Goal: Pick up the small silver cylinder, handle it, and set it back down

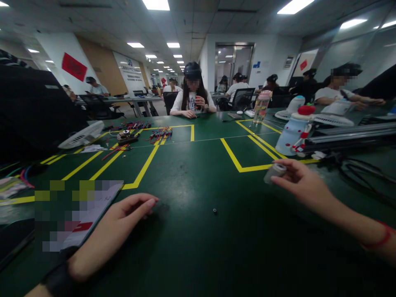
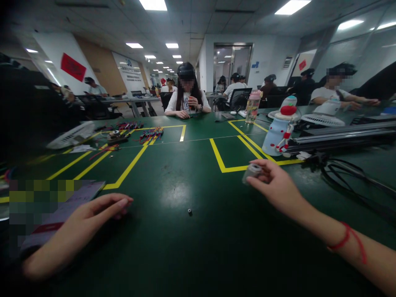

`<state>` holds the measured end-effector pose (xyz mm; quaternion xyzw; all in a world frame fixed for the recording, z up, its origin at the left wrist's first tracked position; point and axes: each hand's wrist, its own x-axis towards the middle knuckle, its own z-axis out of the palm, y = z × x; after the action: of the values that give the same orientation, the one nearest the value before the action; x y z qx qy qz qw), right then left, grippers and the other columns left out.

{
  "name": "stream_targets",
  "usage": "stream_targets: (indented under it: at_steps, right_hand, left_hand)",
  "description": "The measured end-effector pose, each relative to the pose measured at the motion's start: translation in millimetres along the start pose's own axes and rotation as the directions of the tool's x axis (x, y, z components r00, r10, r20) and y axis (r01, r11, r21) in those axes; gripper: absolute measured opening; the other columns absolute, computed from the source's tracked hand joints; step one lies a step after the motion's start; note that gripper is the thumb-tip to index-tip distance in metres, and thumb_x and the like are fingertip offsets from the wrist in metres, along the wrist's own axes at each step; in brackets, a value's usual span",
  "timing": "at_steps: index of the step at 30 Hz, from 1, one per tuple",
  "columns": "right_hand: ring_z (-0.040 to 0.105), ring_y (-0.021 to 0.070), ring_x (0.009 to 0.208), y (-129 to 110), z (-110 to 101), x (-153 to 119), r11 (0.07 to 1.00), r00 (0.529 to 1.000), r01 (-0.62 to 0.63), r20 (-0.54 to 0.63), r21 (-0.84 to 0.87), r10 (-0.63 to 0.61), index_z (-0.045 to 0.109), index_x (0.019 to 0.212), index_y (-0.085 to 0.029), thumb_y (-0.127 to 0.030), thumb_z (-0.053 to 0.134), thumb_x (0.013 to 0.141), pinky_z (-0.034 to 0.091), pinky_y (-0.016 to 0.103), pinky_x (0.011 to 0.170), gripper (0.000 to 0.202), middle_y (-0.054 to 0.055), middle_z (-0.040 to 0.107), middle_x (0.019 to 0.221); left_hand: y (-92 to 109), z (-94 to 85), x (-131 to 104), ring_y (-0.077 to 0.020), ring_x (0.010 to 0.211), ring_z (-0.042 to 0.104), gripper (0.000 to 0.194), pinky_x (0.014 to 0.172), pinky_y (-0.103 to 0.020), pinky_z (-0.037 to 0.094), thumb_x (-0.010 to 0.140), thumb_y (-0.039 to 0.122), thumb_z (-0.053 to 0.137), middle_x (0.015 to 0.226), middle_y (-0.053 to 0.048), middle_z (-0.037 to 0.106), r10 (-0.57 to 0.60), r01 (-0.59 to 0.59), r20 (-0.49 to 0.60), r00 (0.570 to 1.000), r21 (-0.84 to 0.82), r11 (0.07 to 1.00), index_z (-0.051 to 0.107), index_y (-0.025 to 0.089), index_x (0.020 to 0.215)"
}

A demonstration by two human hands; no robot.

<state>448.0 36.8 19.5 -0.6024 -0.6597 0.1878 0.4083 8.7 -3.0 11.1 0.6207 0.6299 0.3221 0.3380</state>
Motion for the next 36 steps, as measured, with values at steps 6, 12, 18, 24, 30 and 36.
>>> stream_targets:
  at_steps: [6, 12, 18, 24, 30, 36]
  right_hand:
    - [0.061, 0.0243, 0.081, 98.7, -104.4, 10.0, 0.796, 0.926, -0.371, -0.262, -0.478, 0.274, 0.054, 0.119, -0.018, -0.052, 0.063, 0.071, 0.048, 0.036, 0.064, 0.059, 0.016, 0.061, 0.104]
    - [0.051, 0.0377, 0.11, 106.1, -103.4, 2.2, 0.722, 0.922, -0.25, -0.387, -0.645, -0.026, 0.051, 0.121, -0.014, -0.064, 0.059, 0.066, 0.041, 0.054, 0.091, 0.075, 0.021, 0.054, 0.119]
    - [0.053, 0.0207, 0.11, -14.4, 16.9, -19.8, 0.908, 0.916, 0.294, 0.36, -0.299, -0.178, 0.058, 0.119, -0.023, -0.056, 0.053, 0.083, 0.044, 0.038, 0.093, 0.049, 0.008, 0.055, 0.122]
    - [0.053, 0.0148, 0.096, -75.0, 100.8, -32.3, 0.939, 0.799, 0.339, 0.542, -0.052, -0.259, 0.068, 0.101, -0.026, -0.042, 0.06, 0.083, 0.043, 0.031, 0.085, 0.025, 0.002, 0.061, 0.102]
    - [0.056, 0.0151, 0.09, -32.2, 18.2, -4.7, 0.943, 0.979, 0.182, 0.14, -0.279, -0.147, 0.066, 0.1, -0.021, -0.041, 0.049, 0.089, 0.043, 0.028, 0.08, 0.028, 0.005, 0.063, 0.103]
    - [0.055, 0.018, 0.071, 63.3, -108.7, 9.6, 0.625, 0.954, -0.283, -0.279, -0.727, 0.107, 0.063, 0.107, -0.022, -0.044, 0.049, 0.087, 0.037, 0.03, 0.062, 0.034, 0.009, 0.065, 0.097]
  left_hand:
    - [-30.1, -9.1, -4.7, -0.0177, 0.075, 0.062, 0.028, 0.065, -0.026, 0.052, 0.082, 0.045, 0.063, 0.084, 0.001, 0.069, -0.126, 0.081, -0.122, 0.984, -0.322, 0.943, 0.067, 0.022, 0.098]
    - [-28.4, -5.7, -3.9, -0.0185, 0.079, 0.062, 0.038, 0.068, -0.026, 0.05, 0.08, 0.051, 0.063, 0.087, -0.001, 0.068, -0.128, 0.099, -0.111, 0.986, -0.237, 0.967, 0.065, 0.021, 0.103]
    - [-22.4, -7.2, -3.1, -0.0198, 0.082, 0.061, 0.04, 0.07, -0.028, 0.048, 0.08, 0.053, 0.061, 0.089, -0.003, 0.068, -0.144, 0.136, -0.072, 0.987, -0.107, 0.985, 0.064, 0.02, 0.102]
    - [-14.2, -10.9, -3.8, -0.0206, 0.081, 0.06, 0.039, 0.073, -0.03, 0.047, 0.079, 0.053, 0.061, 0.086, -0.003, 0.067, -0.15, 0.148, -0.052, 0.987, -0.039, 0.988, 0.064, 0.02, 0.099]
    - [-12.9, -8.7, -4.2, -0.0198, 0.08, 0.059, 0.039, 0.071, -0.028, 0.047, 0.079, 0.053, 0.06, 0.087, -0.002, 0.066, -0.147, 0.144, -0.04, 0.988, -0.067, 0.987, 0.063, 0.019, 0.098]
    - [-17.1, -5.7, -3.3, -0.02, 0.089, 0.06, 0.039, 0.076, -0.028, 0.046, 0.083, 0.055, 0.056, 0.094, -0.001, 0.067, -0.152, 0.152, -0.01, 0.988, -0.027, 0.988, 0.061, 0.023, 0.105]
